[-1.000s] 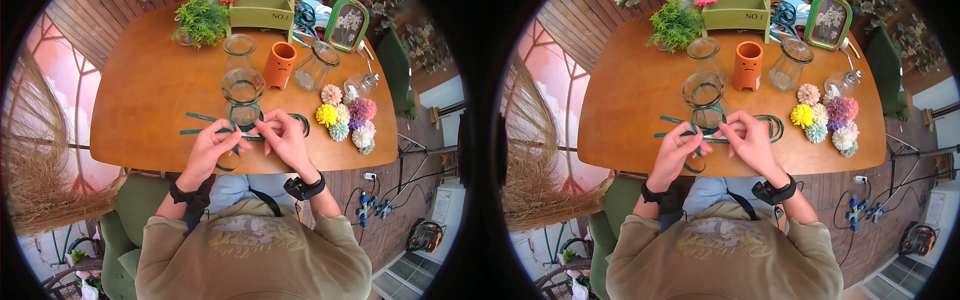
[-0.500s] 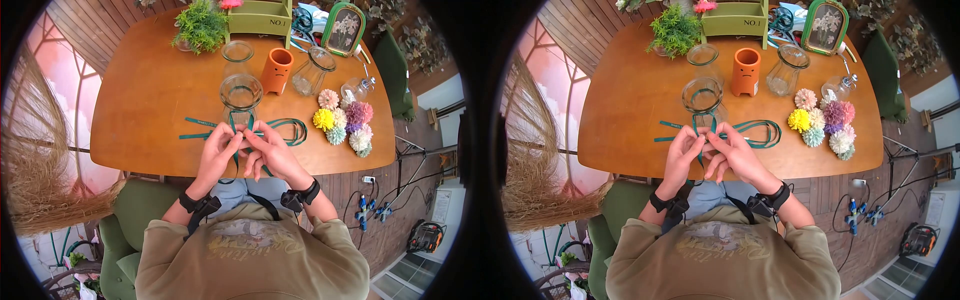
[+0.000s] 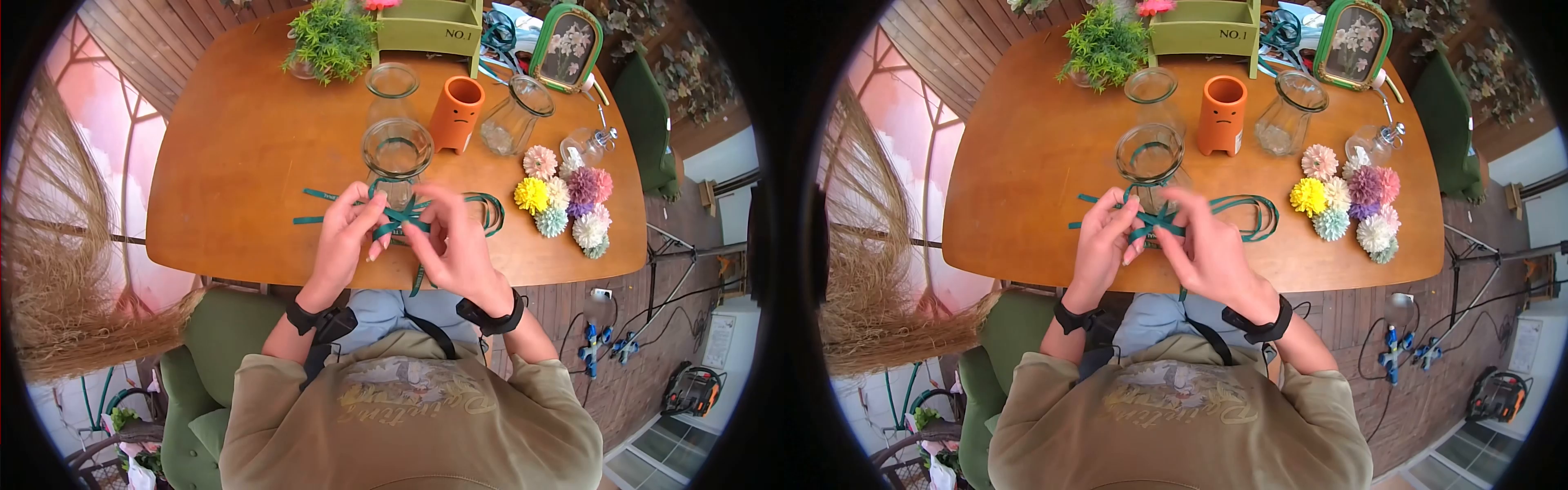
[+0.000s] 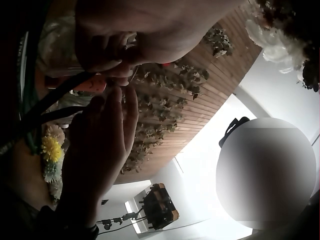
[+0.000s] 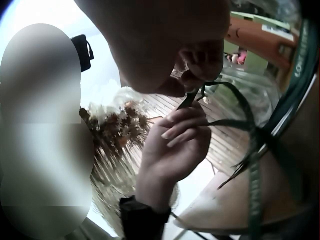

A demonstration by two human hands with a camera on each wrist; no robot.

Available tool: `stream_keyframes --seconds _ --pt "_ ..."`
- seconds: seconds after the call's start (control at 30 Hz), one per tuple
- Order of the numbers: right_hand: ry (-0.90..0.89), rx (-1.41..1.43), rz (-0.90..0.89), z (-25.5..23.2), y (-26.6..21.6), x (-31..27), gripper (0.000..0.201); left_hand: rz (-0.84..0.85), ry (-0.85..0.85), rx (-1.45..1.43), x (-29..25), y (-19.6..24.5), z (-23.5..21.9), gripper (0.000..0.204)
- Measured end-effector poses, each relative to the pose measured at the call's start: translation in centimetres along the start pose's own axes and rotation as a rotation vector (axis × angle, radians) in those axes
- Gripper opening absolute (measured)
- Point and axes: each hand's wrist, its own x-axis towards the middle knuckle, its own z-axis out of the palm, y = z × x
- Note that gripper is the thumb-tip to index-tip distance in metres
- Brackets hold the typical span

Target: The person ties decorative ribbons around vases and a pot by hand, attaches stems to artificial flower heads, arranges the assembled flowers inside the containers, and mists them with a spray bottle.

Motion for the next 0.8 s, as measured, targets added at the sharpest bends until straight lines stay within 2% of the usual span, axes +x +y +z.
stream_keyframes --seconds 0.07,0.1,0.17,0.27,0.3,0.33,0.37,0.4,0.47,0.5,0.57,0.63,0.7,0.77,0.8 --pt "-0.076 -0.280 -0.399 -0.4 0.0 0.8 0.033 -0.040 -0.015 -0.098 0.1 0.3 0.2 0.019" --pt "-0.077 -0.279 -0.397 -0.6 0.2 1.0 0.033 -0.079 -0.033 -0.192 0.1 0.4 0.2 0.018" --pt "-0.103 -0.530 -0.565 -1.0 0.6 1.4 0.032 -0.082 -0.047 -0.182 0.2 0.4 0.1 0.018" --pt "-0.102 -0.605 -0.669 -1.5 0.6 1.9 0.025 -0.078 -0.077 -0.161 0.3 0.4 -0.1 0.018" --pt "-0.103 -0.604 -0.670 -1.2 0.7 2.1 0.025 -0.072 -0.091 -0.149 0.4 0.4 -0.2 0.017" --pt "-0.025 -0.440 -0.606 -0.7 0.8 2.2 0.022 -0.071 -0.090 -0.149 0.4 0.3 -0.2 0.017" --pt "0.052 -0.277 -0.539 -0.1 0.9 2.3 0.019 0.002 -0.065 -0.052 0.4 0.1 -0.2 0.016" --pt "0.052 -0.277 -0.539 0.3 1.1 2.4 0.019 0.075 -0.041 0.046 0.4 0.0 -0.2 0.016" --pt "0.157 -0.206 -0.409 0.9 1.2 2.5 0.013 0.084 -0.028 0.090 0.2 0.2 0.2 0.014" --pt "0.157 -0.205 -0.409 1.0 1.0 2.5 0.013 0.093 -0.016 0.133 0.0 0.3 0.3 0.013" --pt "0.149 -0.241 -0.136 0.9 0.4 2.3 0.010 0.103 -0.012 0.194 -0.3 0.1 0.4 0.012" --pt "0.135 -0.243 -0.106 0.9 0.4 2.3 0.010 0.113 -0.009 0.254 -0.2 -0.1 0.4 0.010" --pt "0.120 -0.244 -0.076 0.8 0.6 2.3 0.010 0.220 -0.028 0.284 0.0 -0.7 0.4 0.011" --pt "0.065 -0.175 -0.197 0.5 1.0 2.4 0.011 0.239 -0.043 0.275 0.0 -0.7 -0.1 0.013" --pt "0.066 -0.175 -0.195 0.2 1.1 2.4 0.011 0.258 -0.058 0.267 0.0 -0.7 -0.2 0.016"
